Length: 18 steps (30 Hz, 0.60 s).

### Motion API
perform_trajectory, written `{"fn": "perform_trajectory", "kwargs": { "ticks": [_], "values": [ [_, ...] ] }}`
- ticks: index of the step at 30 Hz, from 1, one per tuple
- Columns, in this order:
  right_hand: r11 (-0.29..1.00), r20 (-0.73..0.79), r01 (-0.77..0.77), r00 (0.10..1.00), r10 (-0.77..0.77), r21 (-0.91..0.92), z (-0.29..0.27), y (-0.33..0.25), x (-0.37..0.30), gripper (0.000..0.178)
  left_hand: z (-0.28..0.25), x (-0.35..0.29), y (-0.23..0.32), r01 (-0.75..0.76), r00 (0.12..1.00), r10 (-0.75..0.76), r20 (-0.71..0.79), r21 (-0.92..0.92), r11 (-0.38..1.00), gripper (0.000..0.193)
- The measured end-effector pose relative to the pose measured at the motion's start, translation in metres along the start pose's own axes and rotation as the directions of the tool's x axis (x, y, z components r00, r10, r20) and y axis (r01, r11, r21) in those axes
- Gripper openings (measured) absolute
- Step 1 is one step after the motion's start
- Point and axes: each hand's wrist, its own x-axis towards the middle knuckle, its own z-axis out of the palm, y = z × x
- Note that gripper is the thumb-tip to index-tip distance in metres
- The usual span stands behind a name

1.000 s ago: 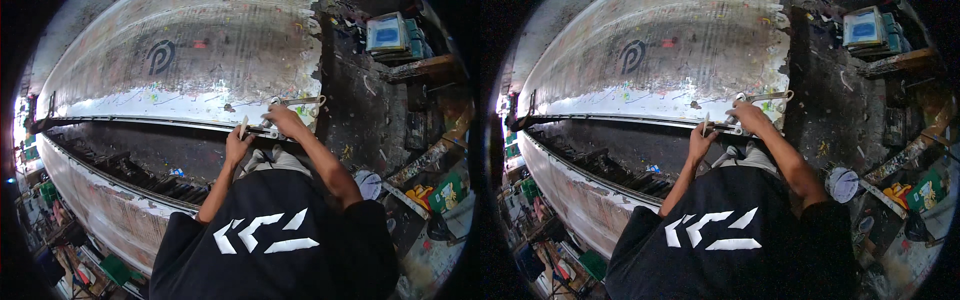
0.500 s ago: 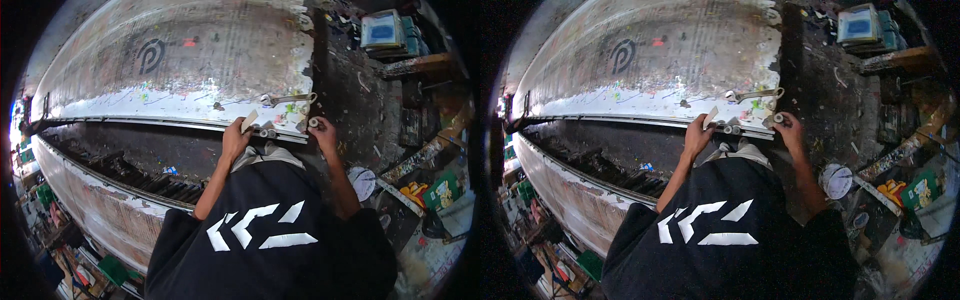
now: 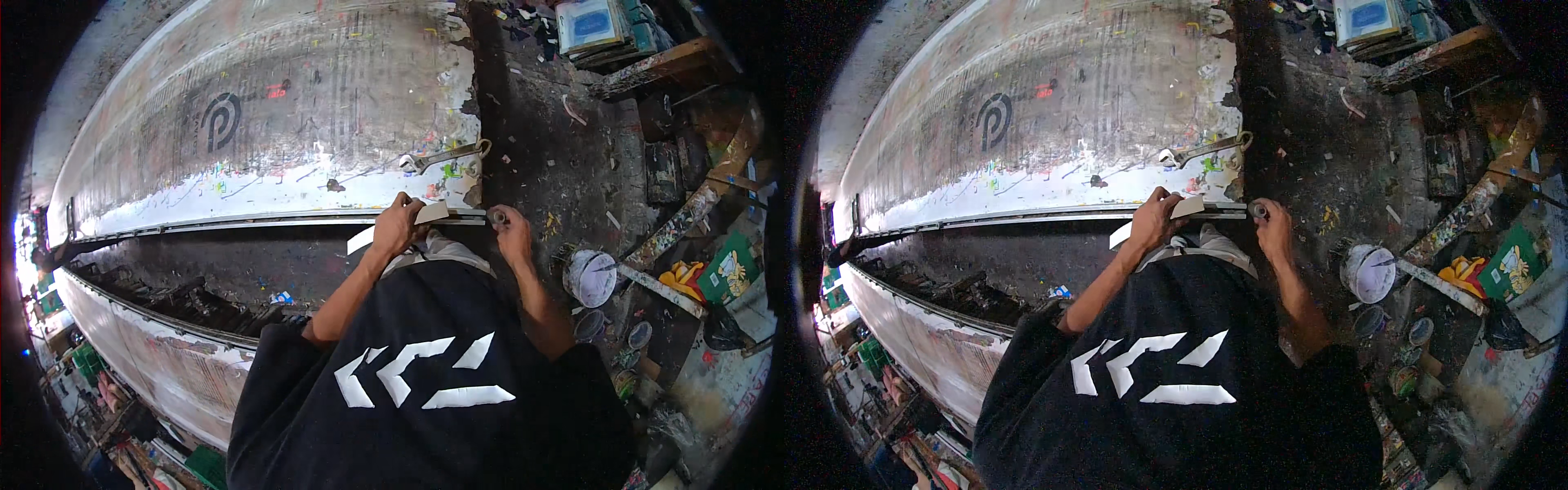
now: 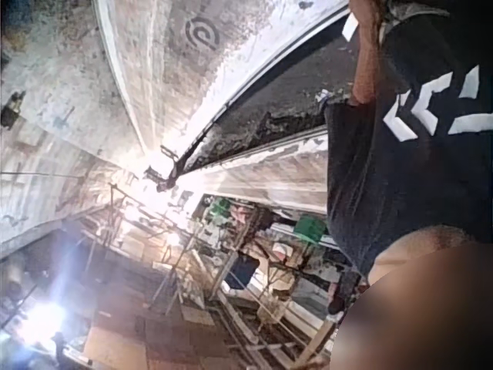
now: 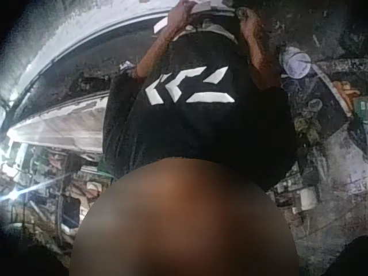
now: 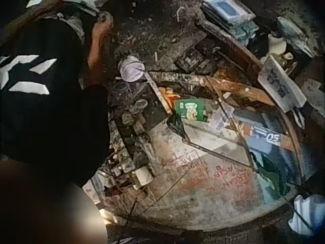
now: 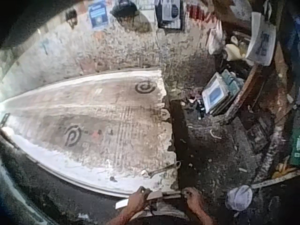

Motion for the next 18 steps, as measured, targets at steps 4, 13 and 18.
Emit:
{"fn": "perform_trajectory", "kwargs": {
  "ticks": [4,13,18],
  "values": [
    [0.93,0.107,0.258,0.965,-0.238,-0.261,-0.018,-0.033,-0.009,0.039,0.003,-0.006,0.0,0.019,0.998,-0.021,-0.066,-0.03,0.999,0.045],
    [0.806,0.239,0.528,0.846,-0.476,-0.265,-0.024,-0.034,0.001,0.04,0.001,-0.014,0.006,0.076,0.993,-0.081,-0.091,-0.058,0.995,0.046],
    [0.824,0.288,0.524,0.84,-0.459,-0.216,-0.019,-0.038,0.01,0.039,0.005,-0.016,0.009,0.093,0.99,-0.099,-0.099,-0.06,0.994,0.047]
  ]
}}
